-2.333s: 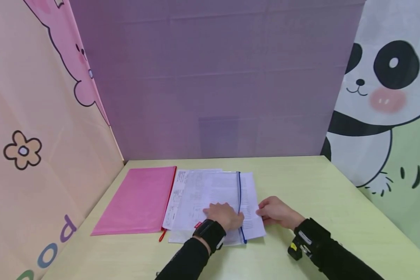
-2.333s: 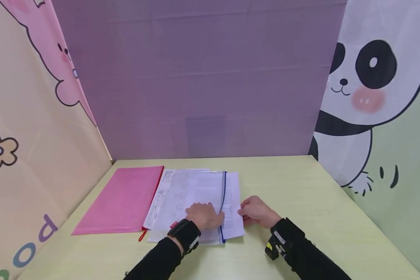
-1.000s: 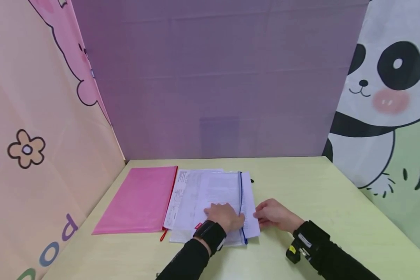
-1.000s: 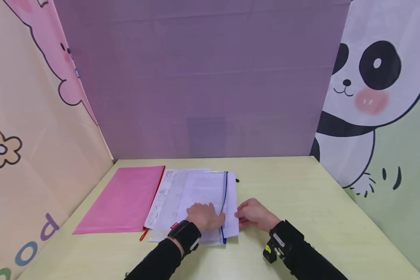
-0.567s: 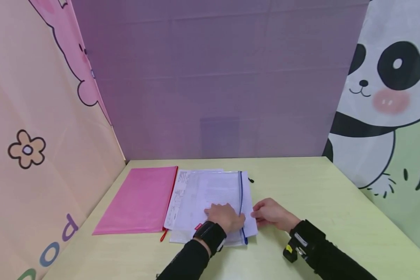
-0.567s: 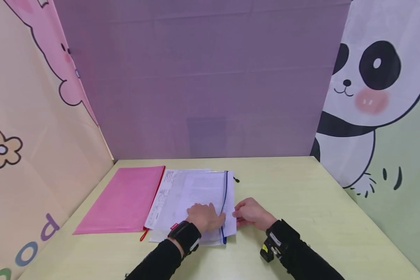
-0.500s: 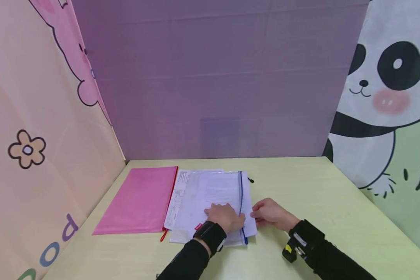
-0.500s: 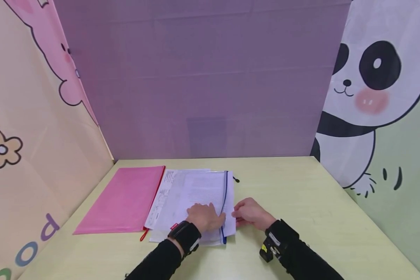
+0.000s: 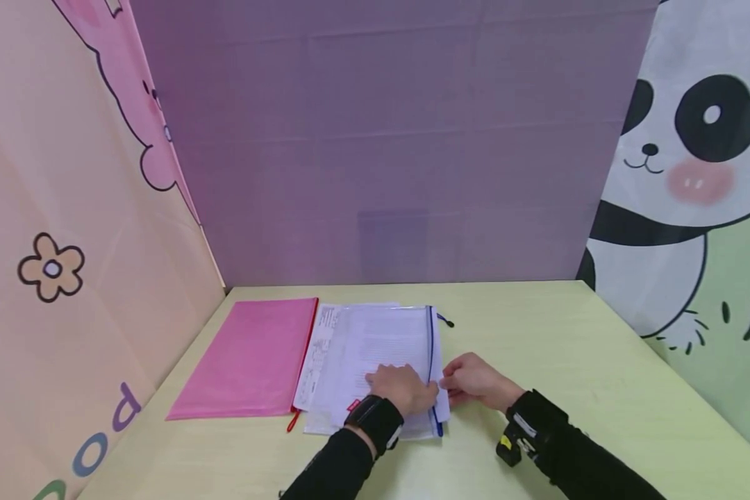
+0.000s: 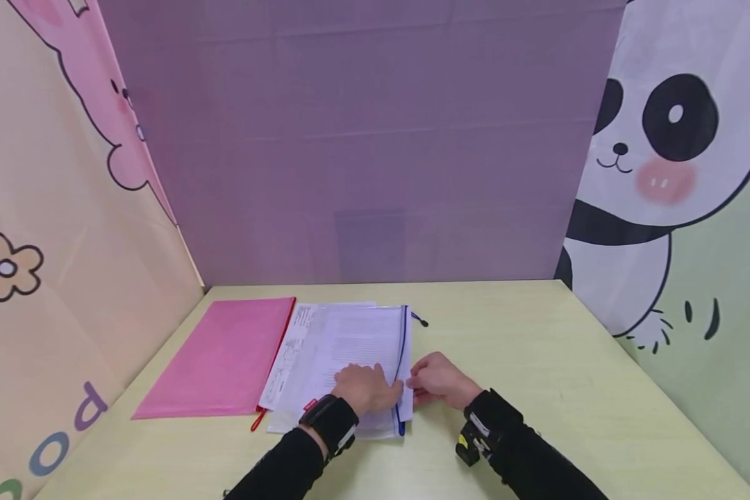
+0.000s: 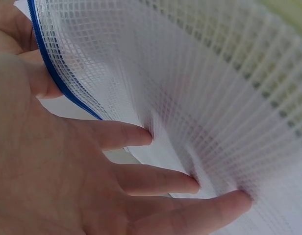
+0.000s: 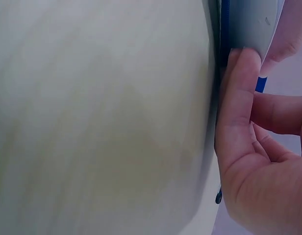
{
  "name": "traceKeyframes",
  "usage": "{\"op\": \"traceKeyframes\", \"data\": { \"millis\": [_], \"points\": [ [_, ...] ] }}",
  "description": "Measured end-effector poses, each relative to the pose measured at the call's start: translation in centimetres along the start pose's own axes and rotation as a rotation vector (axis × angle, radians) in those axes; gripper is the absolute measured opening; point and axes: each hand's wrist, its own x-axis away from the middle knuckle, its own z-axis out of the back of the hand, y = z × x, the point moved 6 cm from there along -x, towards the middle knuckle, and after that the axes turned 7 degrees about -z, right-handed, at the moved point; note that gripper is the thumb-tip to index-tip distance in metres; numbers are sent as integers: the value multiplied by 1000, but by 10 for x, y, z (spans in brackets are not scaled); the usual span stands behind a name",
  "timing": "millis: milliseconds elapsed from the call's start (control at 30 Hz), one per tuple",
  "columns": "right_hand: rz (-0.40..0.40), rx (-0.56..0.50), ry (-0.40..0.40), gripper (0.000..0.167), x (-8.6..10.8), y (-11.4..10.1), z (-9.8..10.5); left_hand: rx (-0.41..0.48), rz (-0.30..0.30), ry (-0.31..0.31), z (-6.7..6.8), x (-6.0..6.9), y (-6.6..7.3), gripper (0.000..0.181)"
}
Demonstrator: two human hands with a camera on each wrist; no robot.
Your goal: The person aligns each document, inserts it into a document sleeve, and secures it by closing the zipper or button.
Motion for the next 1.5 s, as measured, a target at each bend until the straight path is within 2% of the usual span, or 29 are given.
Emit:
{"op": "traceKeyframes", "data": {
  "millis": [200,433,567,867,1167,1500],
  "points": [
    [-19,14,-4,12,-2,0,-1,0,-2,-5,-1,-1,0,70],
    [5,-48,-57,12,-4,-1,1,-1,-2,-2,-1,0,0,70],
    [21,-69,-21,14,-4,-2,3,-3,-1,-10,-1,1,0,70],
    [-6,-46,32,18,-7,-2,1,-1,2,-11,-1,-1,0,68],
    [-30,19,78,19,-10,-6,1,-27,-35,-14,-2,-2,1,67],
    [-19,23,50,12,-13,-9,-7,-18,-58,-25,-1,-1,1,66]
  ]
}}
